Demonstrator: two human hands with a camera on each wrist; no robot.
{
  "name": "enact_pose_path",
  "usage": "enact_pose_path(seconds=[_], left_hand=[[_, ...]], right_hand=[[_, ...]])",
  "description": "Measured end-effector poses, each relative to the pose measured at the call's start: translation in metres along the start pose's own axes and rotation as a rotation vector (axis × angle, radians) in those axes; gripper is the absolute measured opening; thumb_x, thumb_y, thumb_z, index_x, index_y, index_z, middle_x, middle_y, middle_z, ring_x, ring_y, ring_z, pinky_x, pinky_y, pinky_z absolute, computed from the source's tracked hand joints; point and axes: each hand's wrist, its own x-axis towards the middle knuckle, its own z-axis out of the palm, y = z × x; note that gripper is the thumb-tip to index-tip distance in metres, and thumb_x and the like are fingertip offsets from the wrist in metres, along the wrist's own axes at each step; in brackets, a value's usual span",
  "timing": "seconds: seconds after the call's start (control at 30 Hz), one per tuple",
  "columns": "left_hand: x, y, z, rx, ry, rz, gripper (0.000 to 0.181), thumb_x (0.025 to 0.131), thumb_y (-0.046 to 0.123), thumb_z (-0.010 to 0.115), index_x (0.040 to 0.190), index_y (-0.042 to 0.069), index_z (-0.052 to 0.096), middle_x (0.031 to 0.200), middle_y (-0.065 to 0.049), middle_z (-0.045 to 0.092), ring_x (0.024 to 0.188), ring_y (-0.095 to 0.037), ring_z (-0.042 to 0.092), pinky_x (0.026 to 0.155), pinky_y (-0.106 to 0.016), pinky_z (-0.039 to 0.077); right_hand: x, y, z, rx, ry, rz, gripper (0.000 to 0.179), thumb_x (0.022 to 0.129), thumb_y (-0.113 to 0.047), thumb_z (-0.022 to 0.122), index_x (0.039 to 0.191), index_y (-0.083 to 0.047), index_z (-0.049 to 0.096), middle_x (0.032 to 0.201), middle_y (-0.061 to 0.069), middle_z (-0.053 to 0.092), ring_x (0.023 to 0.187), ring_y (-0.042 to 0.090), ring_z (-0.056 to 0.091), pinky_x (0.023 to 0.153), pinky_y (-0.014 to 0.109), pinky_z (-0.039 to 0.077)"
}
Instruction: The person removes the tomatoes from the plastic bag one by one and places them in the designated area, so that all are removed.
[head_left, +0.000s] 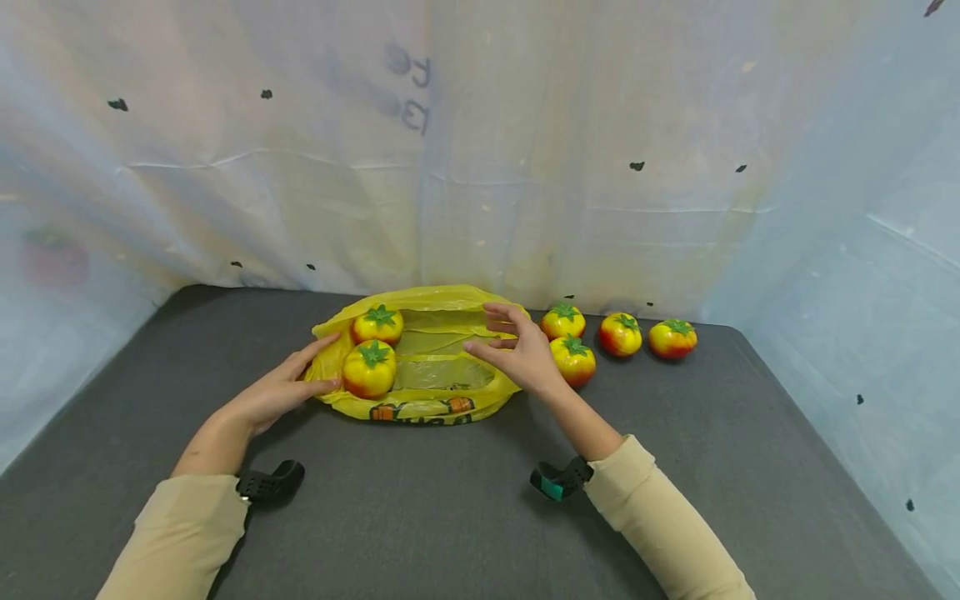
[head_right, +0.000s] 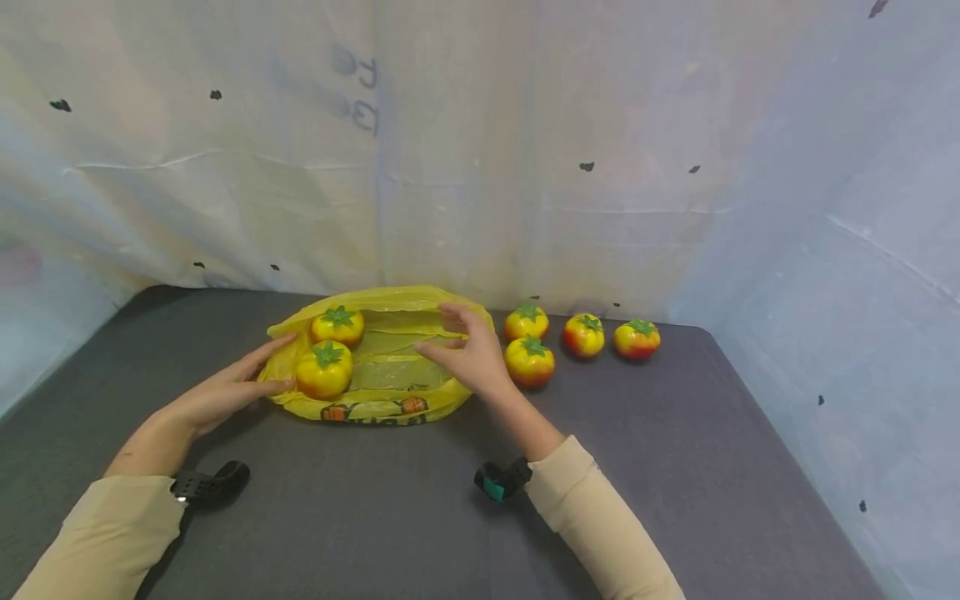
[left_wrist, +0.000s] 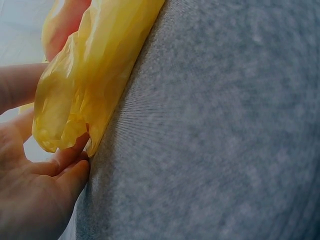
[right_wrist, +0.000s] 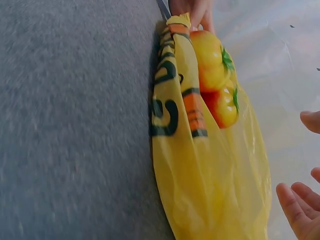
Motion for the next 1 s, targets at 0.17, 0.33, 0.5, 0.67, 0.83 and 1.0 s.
enact_pose_path(seconds=[0.17,0.33,0.5,0.67,0.83,1.0], left_hand=[[0.001,-0.001,0.000,0.005,0.005,-0.008,0.089,0.093,0.040,0.061,0.156,0.025,0.000,0.153,-0.031,-0.003,0.137,-0.053,0.010,0.103,-0.067,0.025],[0.001,0.000,0.000,-0.001,0.000,-0.013,0.089,0.093,0.041,0.061,0.156,0.025,0.000,0.153,-0.031,-0.004,0.137,-0.053,0.009,0.104,-0.067,0.025],[0.002,0.000,0.000,0.000,-0.001,-0.021,0.090,0.093,0.041,0.061,0.156,0.026,0.000,0.153,-0.031,-0.005,0.137,-0.053,0.009,0.104,-0.067,0.025],[0.002,-0.001,0.000,0.001,0.004,-0.024,0.089,0.093,0.039,0.061,0.156,0.026,-0.001,0.152,-0.032,-0.005,0.136,-0.054,0.009,0.103,-0.068,0.025],[0.001,0.000,0.000,-0.006,0.009,-0.022,0.089,0.093,0.039,0.062,0.156,0.026,0.001,0.153,-0.031,-0.003,0.137,-0.053,0.008,0.104,-0.067,0.024],[0.000,-0.001,0.001,-0.004,0.008,-0.012,0.089,0.093,0.038,0.062,0.156,0.024,0.001,0.152,-0.032,-0.004,0.137,-0.053,0.007,0.104,-0.067,0.024]], right_hand=[[0.001,-0.001,0.009,0.022,-0.020,-0.001,0.057,0.086,-0.021,0.073,0.137,-0.012,0.049,0.133,0.011,0.053,0.122,0.030,0.053,0.096,0.042,0.048],[0.003,0.000,0.017,0.035,-0.038,-0.021,0.057,0.086,-0.021,0.074,0.137,-0.011,0.050,0.134,0.015,0.053,0.121,0.034,0.053,0.096,0.046,0.048],[0.003,0.001,0.024,0.044,-0.038,-0.041,0.056,0.085,-0.019,0.074,0.136,-0.010,0.051,0.132,0.016,0.055,0.119,0.036,0.054,0.095,0.047,0.048],[0.004,0.002,0.033,0.044,-0.059,-0.057,0.055,0.085,-0.019,0.074,0.135,-0.010,0.052,0.132,0.017,0.055,0.118,0.036,0.055,0.093,0.045,0.049],[0.005,0.003,0.044,0.055,-0.108,-0.056,0.056,0.085,-0.019,0.074,0.136,-0.010,0.050,0.133,0.019,0.054,0.120,0.036,0.053,0.094,0.047,0.048],[0.006,0.004,0.054,0.071,-0.146,-0.062,0.057,0.086,-0.018,0.073,0.137,-0.008,0.050,0.134,0.020,0.053,0.121,0.038,0.053,0.094,0.048,0.048]])
